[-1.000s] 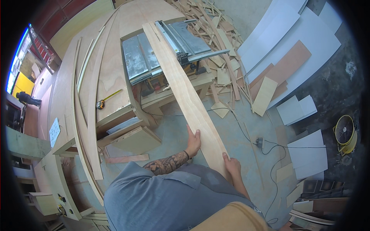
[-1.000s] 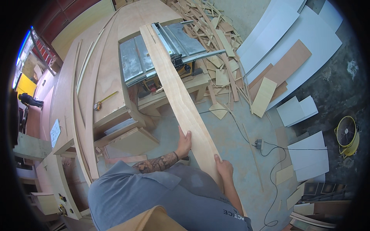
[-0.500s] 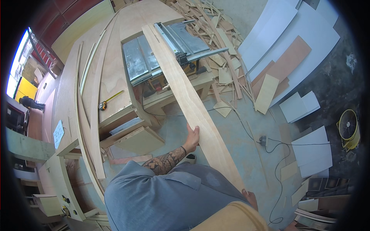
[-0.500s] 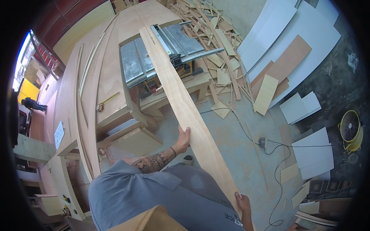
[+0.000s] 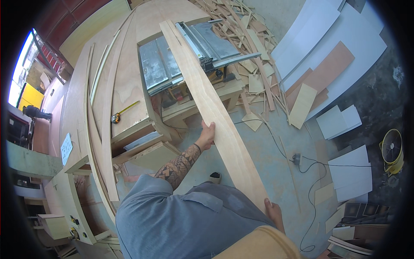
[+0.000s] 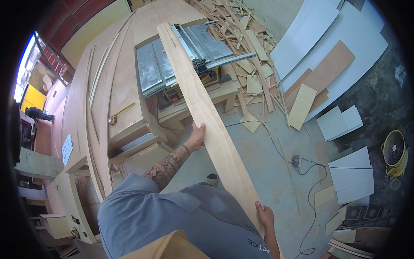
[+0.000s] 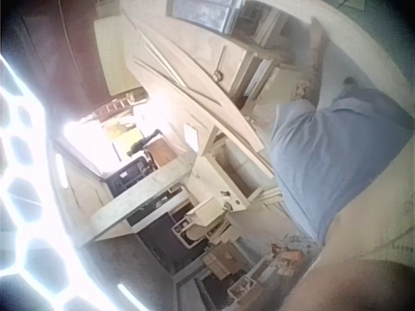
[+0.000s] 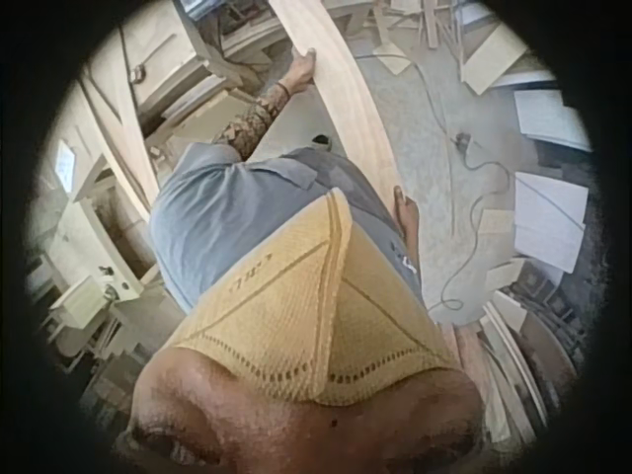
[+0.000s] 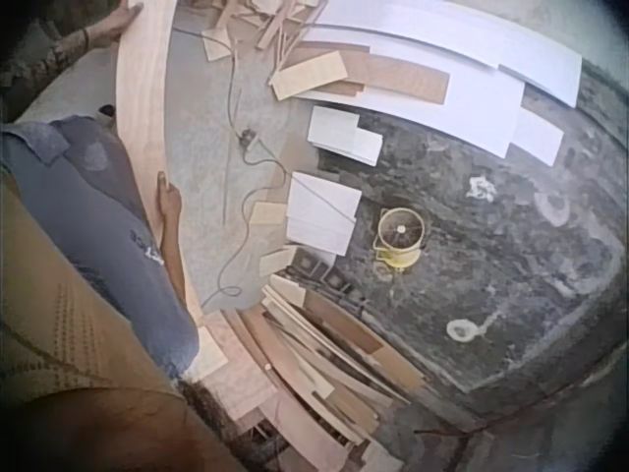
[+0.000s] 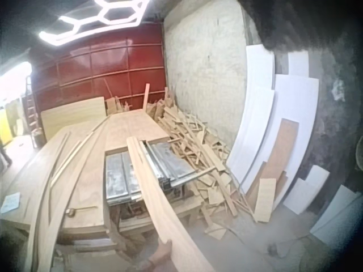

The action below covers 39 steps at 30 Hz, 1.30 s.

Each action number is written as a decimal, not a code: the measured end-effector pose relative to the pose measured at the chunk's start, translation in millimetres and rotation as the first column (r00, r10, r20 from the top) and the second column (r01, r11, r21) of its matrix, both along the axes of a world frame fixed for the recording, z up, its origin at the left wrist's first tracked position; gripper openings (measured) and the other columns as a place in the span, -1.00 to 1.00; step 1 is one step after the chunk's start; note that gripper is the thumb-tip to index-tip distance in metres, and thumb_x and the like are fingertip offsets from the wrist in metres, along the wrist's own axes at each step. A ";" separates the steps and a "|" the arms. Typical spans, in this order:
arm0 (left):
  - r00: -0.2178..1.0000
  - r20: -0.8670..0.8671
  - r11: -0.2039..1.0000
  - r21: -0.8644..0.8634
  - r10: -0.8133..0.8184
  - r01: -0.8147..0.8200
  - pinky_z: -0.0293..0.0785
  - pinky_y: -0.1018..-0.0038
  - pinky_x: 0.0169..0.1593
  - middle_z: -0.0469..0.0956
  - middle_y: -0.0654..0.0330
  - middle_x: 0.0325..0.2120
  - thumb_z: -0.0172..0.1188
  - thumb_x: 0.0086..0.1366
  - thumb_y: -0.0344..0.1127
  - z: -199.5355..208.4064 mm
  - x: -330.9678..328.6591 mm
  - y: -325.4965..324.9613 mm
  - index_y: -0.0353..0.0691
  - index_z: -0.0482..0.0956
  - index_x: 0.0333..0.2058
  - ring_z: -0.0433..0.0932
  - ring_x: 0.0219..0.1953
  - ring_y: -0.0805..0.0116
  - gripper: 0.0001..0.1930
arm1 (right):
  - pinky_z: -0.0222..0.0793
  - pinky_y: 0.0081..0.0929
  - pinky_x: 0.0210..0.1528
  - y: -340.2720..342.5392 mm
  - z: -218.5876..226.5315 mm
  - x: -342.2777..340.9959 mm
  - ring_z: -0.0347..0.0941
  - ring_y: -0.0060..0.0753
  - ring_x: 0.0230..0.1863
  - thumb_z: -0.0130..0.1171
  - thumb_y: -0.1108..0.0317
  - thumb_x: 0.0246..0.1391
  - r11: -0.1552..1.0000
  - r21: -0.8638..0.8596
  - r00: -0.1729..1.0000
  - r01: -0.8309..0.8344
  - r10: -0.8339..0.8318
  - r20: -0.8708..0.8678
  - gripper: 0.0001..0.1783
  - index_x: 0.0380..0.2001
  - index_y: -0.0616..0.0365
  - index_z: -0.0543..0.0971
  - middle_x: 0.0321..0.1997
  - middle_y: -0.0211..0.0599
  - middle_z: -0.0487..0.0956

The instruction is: Cutting thin wood strips and plywood pieces using a table saw.

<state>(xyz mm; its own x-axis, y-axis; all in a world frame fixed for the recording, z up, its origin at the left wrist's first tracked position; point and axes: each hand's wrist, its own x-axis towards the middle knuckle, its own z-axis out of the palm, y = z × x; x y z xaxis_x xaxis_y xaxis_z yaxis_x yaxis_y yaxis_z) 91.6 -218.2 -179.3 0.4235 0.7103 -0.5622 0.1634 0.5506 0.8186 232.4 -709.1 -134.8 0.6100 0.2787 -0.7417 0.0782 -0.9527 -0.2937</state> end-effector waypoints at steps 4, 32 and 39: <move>1.000 0.000 1.000 0.010 0.001 -0.001 0.70 -0.15 -0.13 0.32 -0.07 0.28 -0.09 0.60 -0.02 -7.1 0.4 38.6 0.14 -0.27 0.48 0.62 0.07 -0.01 -0.32 | 0.47 -0.02 0.18 39.7 2.8 2.3 0.63 0.26 0.11 0.01 -0.56 0.16 1.000 -0.005 1.000 -0.023 0.023 0.003 0.00 -0.07 0.33 0.74 -0.06 0.30 0.70; 0.992 -0.053 0.966 0.238 0.118 -0.102 0.57 0.08 0.14 0.27 -0.13 0.37 0.06 0.56 0.09 -33.4 -29.1 193.2 -0.11 -0.58 0.54 0.54 0.21 0.06 0.03 | 0.46 -0.06 0.22 229.9 -30.0 13.9 0.62 0.23 0.16 -0.02 -0.63 0.12 0.984 0.153 0.995 -0.088 0.094 -0.032 0.13 -0.03 0.44 0.71 0.00 0.37 0.68; 0.962 0.269 0.989 -0.126 -0.045 0.082 0.63 0.03 0.12 0.22 -0.09 0.39 -0.06 0.62 0.06 -15.3 -36.4 -98.0 0.15 -0.62 0.53 0.52 0.25 -0.03 -0.09 | 0.48 -0.09 0.19 216.5 -52.0 26.7 0.65 0.20 0.12 0.05 -0.59 0.11 0.979 0.203 0.997 -0.011 0.027 -0.078 0.12 -0.05 0.51 0.69 0.00 0.37 0.68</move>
<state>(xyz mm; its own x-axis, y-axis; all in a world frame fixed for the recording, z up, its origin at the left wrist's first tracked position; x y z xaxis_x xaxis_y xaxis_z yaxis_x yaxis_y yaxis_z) 55.3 -316.2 -194.6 0.6117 0.6024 -0.5128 -0.0108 0.6545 0.7560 259.1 -492.5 -186.8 0.5444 0.4391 -0.7147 0.0643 -0.8714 -0.4863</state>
